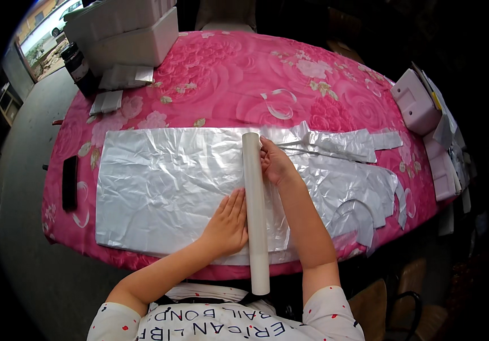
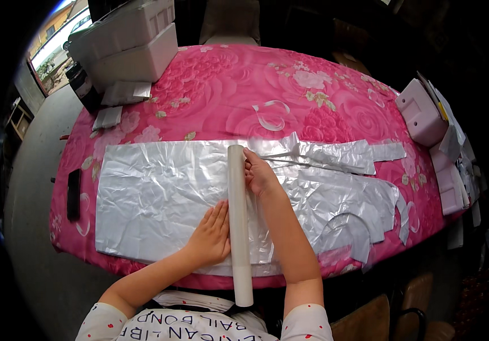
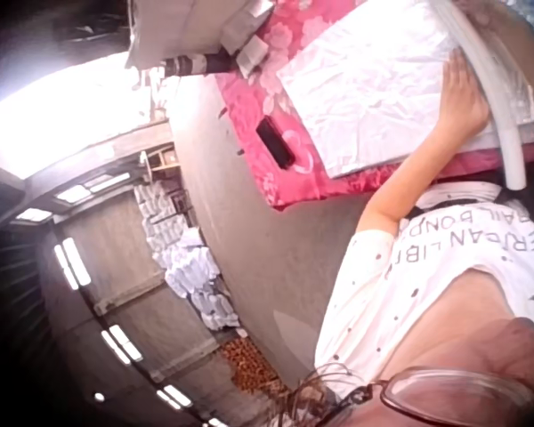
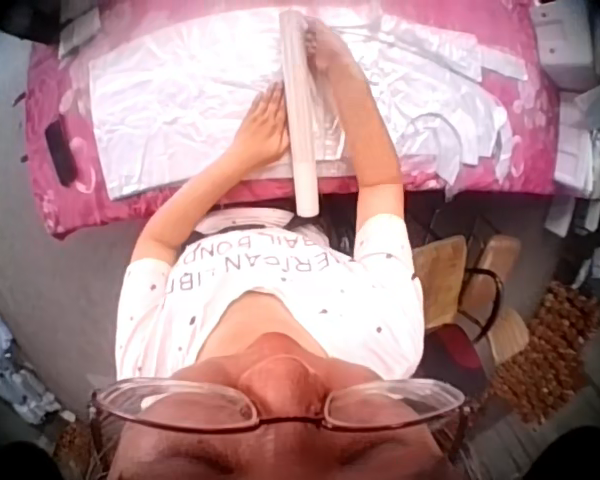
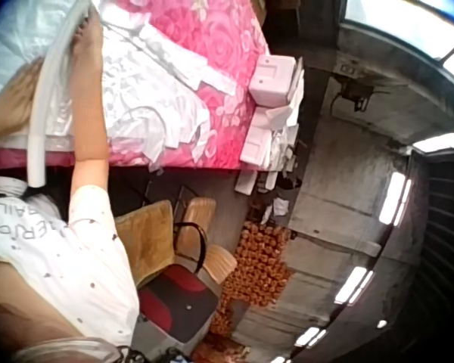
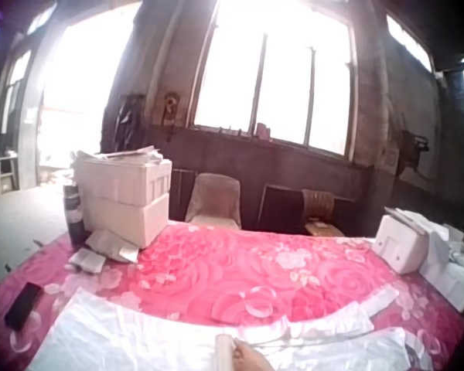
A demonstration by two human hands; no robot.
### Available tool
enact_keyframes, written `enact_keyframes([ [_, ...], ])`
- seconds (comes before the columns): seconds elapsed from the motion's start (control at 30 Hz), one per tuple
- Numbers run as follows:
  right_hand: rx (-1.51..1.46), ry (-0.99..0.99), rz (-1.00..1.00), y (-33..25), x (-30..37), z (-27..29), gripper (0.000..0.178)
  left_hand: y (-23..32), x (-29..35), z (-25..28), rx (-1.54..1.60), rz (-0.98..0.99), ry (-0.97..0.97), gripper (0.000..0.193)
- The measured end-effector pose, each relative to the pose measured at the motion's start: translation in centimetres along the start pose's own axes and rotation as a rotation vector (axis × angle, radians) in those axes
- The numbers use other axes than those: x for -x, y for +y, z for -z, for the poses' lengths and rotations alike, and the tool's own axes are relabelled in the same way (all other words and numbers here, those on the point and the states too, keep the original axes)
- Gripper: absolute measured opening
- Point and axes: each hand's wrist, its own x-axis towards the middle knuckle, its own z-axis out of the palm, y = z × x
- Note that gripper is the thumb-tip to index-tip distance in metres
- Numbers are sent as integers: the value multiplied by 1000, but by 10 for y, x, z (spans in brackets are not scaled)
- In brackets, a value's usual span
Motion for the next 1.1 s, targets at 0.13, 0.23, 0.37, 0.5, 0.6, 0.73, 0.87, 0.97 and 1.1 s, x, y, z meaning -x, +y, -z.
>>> enact_keyframes([
  [0.13,-380,-70,163,-11,-22,12,23,0,2,0,-10,11,8,63],
  [0.23,-520,-61,338,-53,-22,42,21,0,4,2,-28,8,3,63],
  [0.37,-576,-15,592,-123,1,98,27,0,4,1,-3,10,12,64],
  [0.5,-342,-29,774,-145,34,61,30,-1,4,1,5,17,-16,65],
  [0.6,102,-19,769,-106,56,-43,35,-1,5,0,17,17,5,65],
  [0.73,615,-361,560,12,37,-140,42,-4,7,-6,-128,-25,-46,66],
  [0.87,1169,-465,466,127,26,-198,47,-2,8,-7,-82,-75,187,61],
  [0.97,1359,-400,704,180,27,-213,52,-8,3,-27,-95,-42,171,55],
  [1.1,1438,-657,447,161,74,-221,73,-9,3,-32,-144,-41,223,55],
])
